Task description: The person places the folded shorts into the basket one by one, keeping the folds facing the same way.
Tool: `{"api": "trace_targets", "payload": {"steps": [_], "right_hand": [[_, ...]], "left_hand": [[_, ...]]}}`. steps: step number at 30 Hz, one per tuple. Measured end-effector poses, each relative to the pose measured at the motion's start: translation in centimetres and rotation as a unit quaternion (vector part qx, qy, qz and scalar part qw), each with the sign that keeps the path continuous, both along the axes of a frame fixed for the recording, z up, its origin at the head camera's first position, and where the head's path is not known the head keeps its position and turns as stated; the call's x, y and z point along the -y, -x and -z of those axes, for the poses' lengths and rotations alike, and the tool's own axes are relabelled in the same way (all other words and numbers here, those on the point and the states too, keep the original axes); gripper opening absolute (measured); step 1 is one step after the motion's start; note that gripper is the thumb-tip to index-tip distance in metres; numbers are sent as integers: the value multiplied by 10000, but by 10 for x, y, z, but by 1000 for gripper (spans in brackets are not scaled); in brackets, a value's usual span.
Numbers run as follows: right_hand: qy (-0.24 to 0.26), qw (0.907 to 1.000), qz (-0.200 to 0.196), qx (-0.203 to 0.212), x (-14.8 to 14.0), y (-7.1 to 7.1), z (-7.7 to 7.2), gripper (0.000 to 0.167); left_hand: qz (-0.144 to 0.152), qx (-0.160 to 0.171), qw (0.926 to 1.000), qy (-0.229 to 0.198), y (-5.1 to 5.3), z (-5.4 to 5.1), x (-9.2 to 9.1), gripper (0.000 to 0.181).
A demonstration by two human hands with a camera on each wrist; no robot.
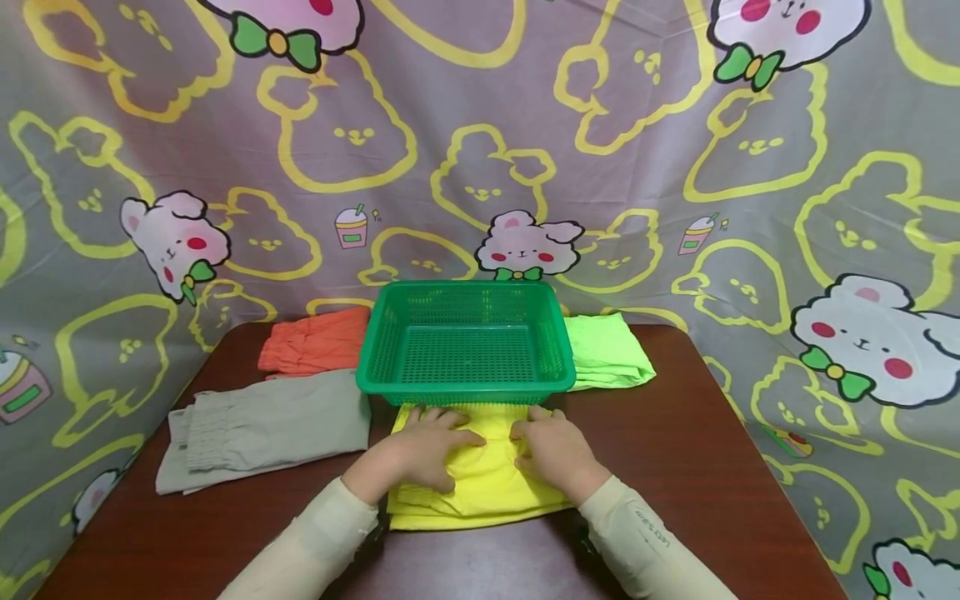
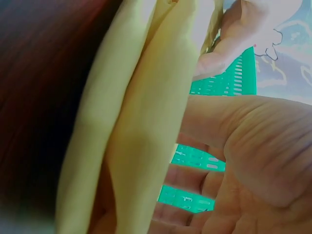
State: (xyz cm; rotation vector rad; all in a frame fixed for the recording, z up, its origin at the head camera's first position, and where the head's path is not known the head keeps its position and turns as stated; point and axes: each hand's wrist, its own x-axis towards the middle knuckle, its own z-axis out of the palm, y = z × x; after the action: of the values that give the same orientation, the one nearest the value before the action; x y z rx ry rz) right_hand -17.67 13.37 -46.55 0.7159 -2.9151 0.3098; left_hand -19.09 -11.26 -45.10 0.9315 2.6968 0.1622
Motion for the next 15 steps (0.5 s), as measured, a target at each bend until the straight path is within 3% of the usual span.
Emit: {"api": "trace_targets", "payload": {"steps": [10,15], "right_hand": [[-132,9999,-58,-71,6,-3,-3,27],[-80,9990,-127,-423,4,-7,2,25]], "left_hand": [[-100,169,9996,-216,-2,1,11,77],[-82,156,9995,-243,-5,2,13,77]]}}
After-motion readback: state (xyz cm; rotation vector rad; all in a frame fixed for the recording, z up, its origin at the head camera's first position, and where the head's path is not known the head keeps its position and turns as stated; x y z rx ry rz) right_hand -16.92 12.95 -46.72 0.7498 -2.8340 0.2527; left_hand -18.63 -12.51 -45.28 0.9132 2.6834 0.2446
